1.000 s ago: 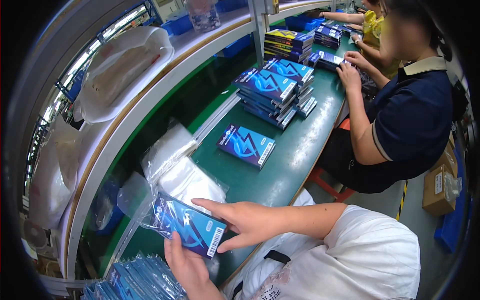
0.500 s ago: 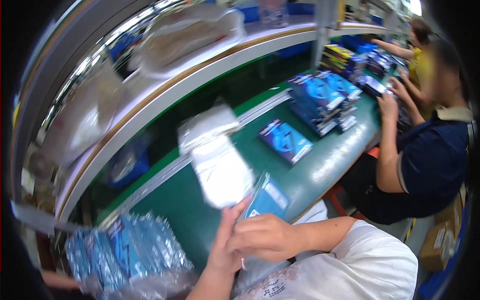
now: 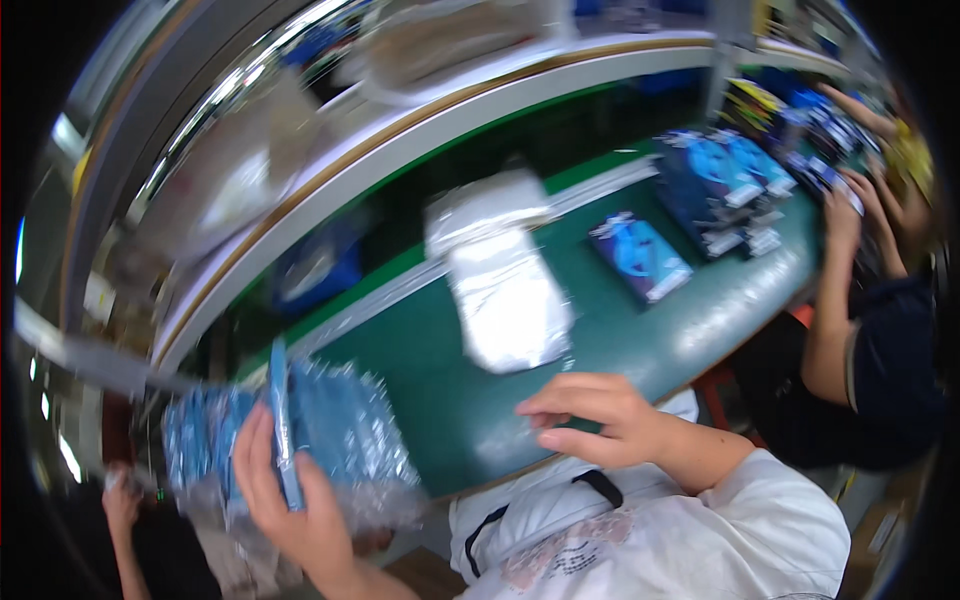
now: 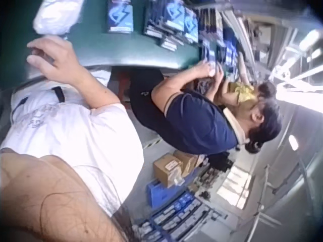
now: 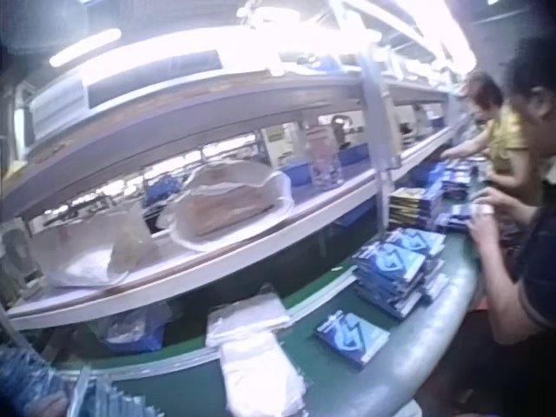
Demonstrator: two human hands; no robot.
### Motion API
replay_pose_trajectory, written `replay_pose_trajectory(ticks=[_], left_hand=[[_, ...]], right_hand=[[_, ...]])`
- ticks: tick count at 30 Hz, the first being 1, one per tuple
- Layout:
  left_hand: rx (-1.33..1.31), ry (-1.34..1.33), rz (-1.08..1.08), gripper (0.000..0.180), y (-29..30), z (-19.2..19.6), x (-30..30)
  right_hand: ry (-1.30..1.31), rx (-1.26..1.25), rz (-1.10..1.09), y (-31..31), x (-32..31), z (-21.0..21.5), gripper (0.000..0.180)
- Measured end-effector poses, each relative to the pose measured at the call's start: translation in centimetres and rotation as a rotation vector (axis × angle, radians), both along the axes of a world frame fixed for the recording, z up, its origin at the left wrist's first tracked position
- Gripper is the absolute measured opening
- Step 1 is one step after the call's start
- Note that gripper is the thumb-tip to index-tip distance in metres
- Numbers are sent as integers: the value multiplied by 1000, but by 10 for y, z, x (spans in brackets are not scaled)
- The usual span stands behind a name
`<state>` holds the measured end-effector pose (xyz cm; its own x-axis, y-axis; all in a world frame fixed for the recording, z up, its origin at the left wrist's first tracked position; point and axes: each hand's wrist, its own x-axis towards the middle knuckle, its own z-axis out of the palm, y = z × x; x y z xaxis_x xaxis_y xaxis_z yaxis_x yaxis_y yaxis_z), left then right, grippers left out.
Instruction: The person repeatedly picks up small blue boxes labeled 'Stellar Cell' and places them into clear plastic bags. They then stack the packaged items on a green workbench. The process is repetitive, involving picking, bagging, and stacking.
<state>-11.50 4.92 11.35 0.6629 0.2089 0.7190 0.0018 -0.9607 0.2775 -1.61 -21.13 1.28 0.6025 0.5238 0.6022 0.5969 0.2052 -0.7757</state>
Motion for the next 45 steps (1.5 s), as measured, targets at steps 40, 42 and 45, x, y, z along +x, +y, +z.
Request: replay_pose_trajectory(ticks=[40, 42, 45], left_hand=[[-208, 227, -606, 10, -65, -107, 127], [-226, 183, -588, 15, -65, -108, 128], [-340, 234, -647, 19, -58, -111, 132]], right_hand=[[1228, 385, 427, -23, 40, -25, 48], [1256, 364, 528, -11, 37, -18, 58], [1321, 317, 577, 3, 48, -26, 67]])
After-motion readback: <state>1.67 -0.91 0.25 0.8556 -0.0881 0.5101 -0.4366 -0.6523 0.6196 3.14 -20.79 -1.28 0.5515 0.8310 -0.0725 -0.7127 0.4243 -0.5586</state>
